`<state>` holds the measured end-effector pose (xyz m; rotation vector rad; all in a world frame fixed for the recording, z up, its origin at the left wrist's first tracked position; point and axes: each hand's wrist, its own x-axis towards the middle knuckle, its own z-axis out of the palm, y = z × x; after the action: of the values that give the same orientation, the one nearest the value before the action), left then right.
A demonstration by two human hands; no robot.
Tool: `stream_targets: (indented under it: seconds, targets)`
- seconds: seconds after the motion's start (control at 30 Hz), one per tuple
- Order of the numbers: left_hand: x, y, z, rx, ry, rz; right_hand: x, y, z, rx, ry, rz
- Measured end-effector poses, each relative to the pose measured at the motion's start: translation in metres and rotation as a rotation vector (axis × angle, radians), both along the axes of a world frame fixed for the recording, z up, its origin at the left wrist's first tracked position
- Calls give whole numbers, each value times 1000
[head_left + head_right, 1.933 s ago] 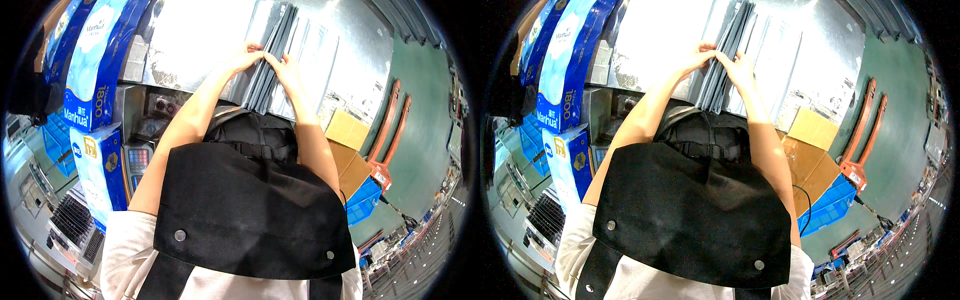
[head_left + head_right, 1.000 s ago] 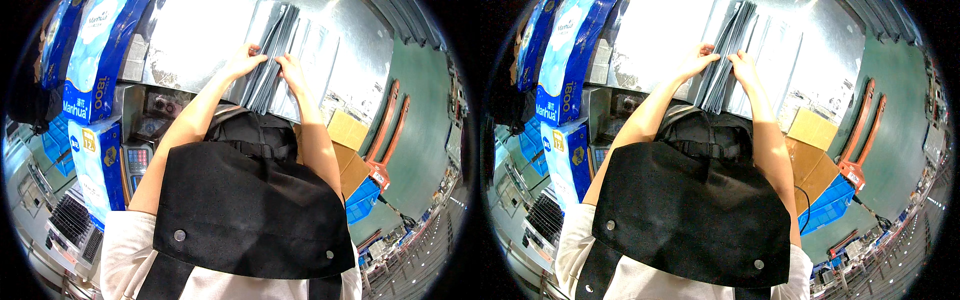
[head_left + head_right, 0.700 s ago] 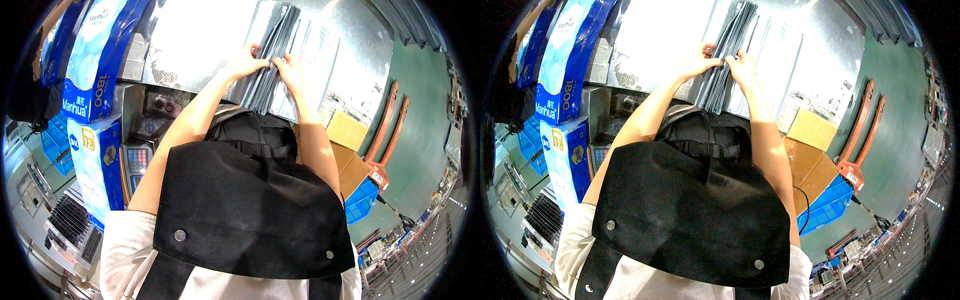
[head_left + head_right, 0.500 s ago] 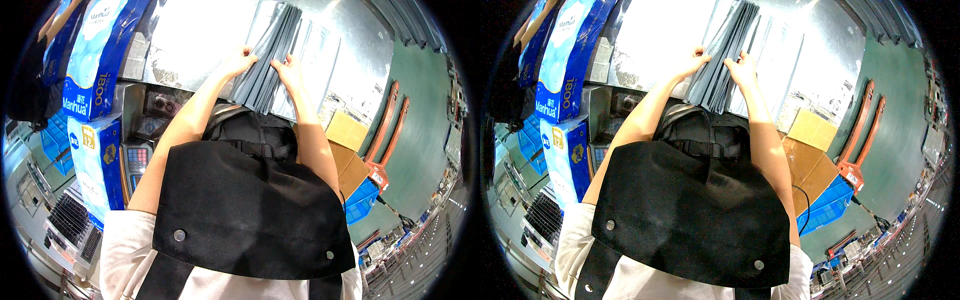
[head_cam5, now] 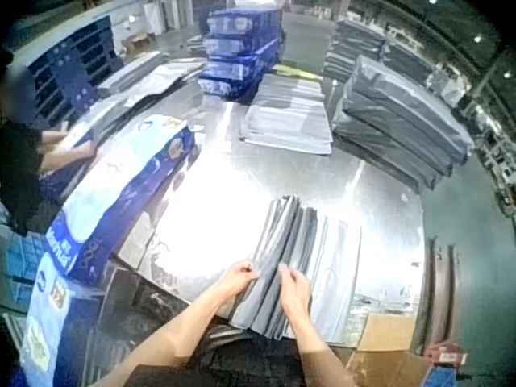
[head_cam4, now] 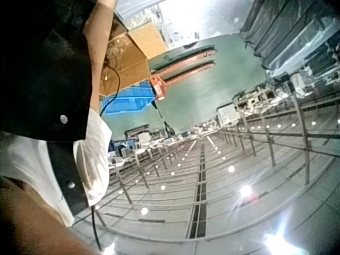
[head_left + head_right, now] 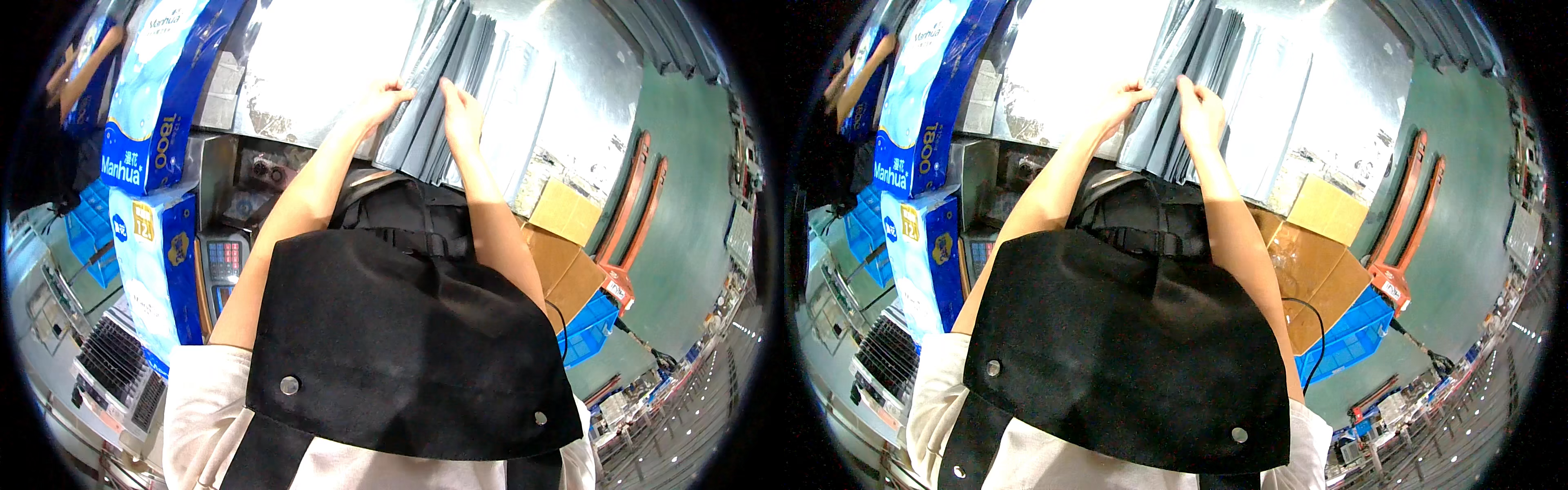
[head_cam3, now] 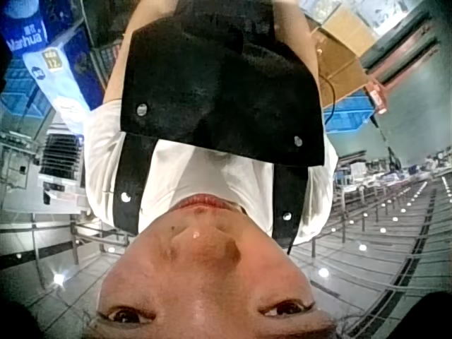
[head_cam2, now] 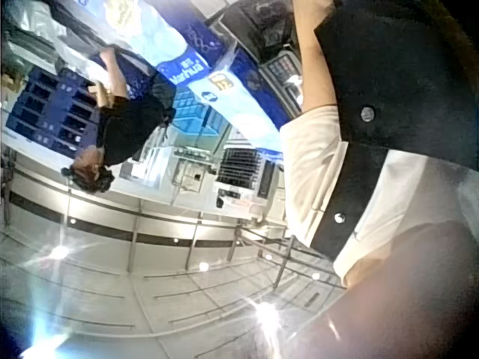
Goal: The person places a blue package of tissue paper into a grey plastic shipping bag, removes the adhesive strip to seal the bag by hand, and stacks the completed package on a metal table.
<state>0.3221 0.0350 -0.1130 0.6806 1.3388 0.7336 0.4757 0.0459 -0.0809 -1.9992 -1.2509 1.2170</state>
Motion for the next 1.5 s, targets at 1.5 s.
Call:
stream_targets:
  seconds: [1.5]
  targets:
    - [-206, 21, -27, -114, 491, 74, 345, -15, -15, -184, -337, -404]
